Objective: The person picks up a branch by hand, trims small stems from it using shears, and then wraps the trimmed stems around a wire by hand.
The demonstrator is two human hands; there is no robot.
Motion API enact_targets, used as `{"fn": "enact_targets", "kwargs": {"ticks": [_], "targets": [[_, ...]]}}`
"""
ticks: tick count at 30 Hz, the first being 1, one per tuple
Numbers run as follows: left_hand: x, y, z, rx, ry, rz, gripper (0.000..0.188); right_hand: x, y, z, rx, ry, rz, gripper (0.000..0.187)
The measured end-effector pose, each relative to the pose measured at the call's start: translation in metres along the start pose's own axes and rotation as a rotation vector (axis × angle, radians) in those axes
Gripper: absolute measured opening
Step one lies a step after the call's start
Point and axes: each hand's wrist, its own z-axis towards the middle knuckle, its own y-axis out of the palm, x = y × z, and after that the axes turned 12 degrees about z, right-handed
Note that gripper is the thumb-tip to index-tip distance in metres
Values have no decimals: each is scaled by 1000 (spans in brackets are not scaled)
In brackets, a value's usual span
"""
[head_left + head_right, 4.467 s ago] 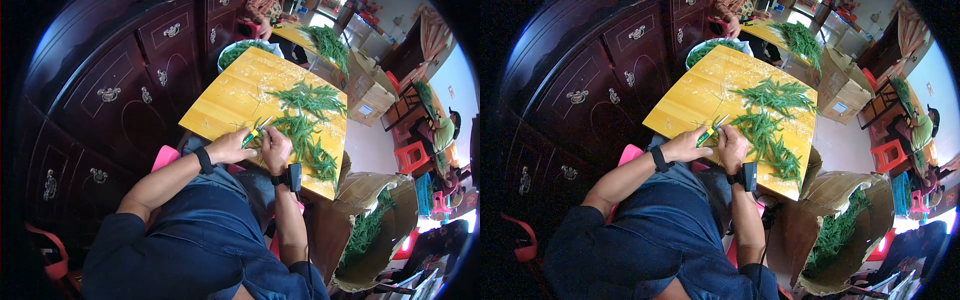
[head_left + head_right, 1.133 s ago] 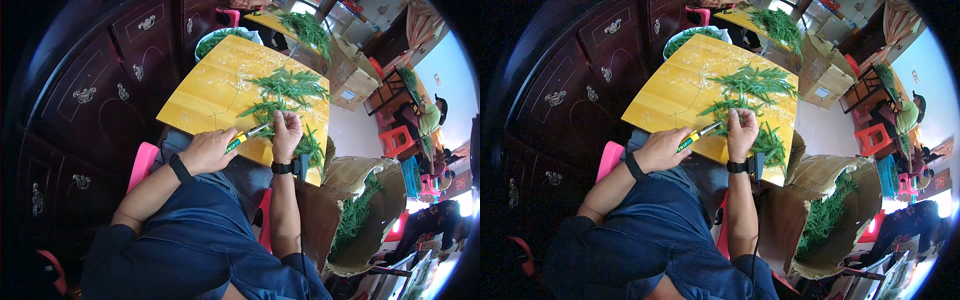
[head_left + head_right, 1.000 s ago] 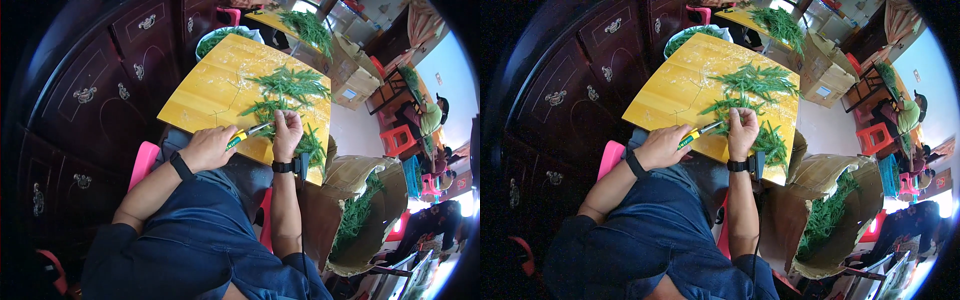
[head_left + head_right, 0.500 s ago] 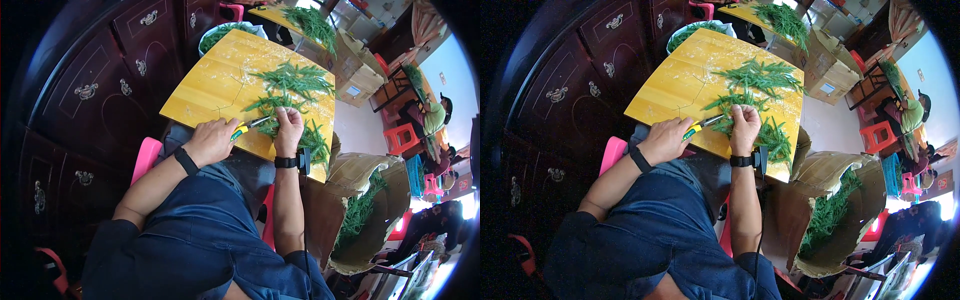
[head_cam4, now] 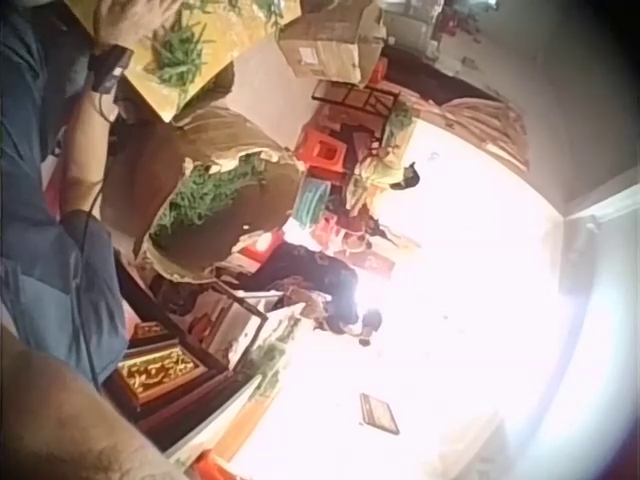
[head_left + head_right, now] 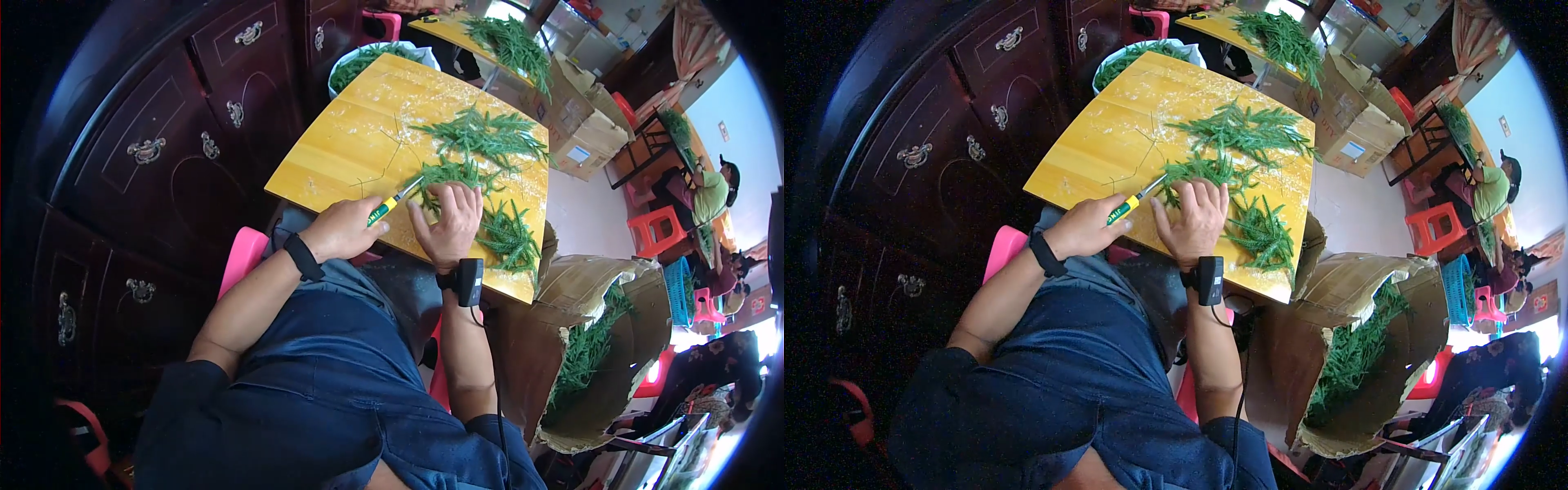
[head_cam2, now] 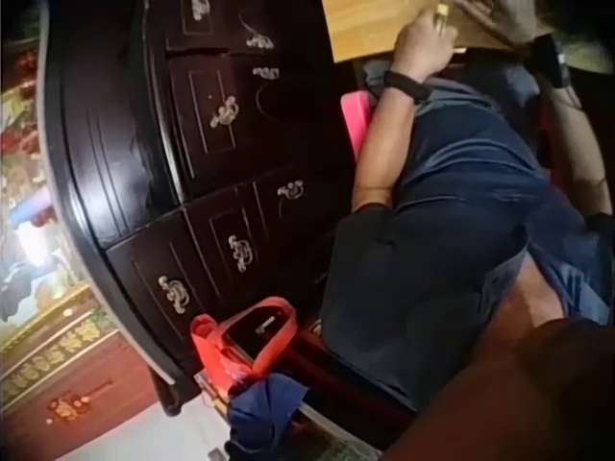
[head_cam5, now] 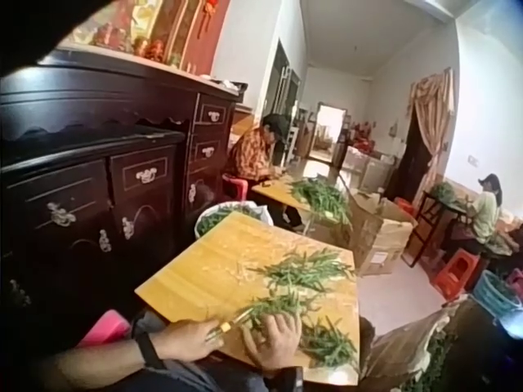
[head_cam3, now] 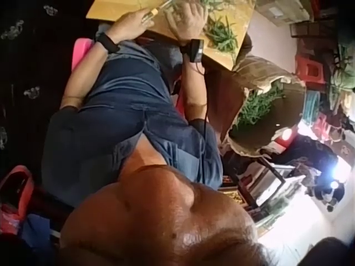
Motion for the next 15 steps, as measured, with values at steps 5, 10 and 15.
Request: {"fn": "enact_targets", "kwargs": {"ticks": [5,10,15], "targets": [[2,-5,-1,-163,-48,-269,39,12,14,-6,106,36,49,13],[-3,-7,-3,-181,-52,-337,43,15,14,-7,93,349,381,8],[-5,-8,0,-67,5,-270,44,29,23,-12,164,468,761,16]]}}
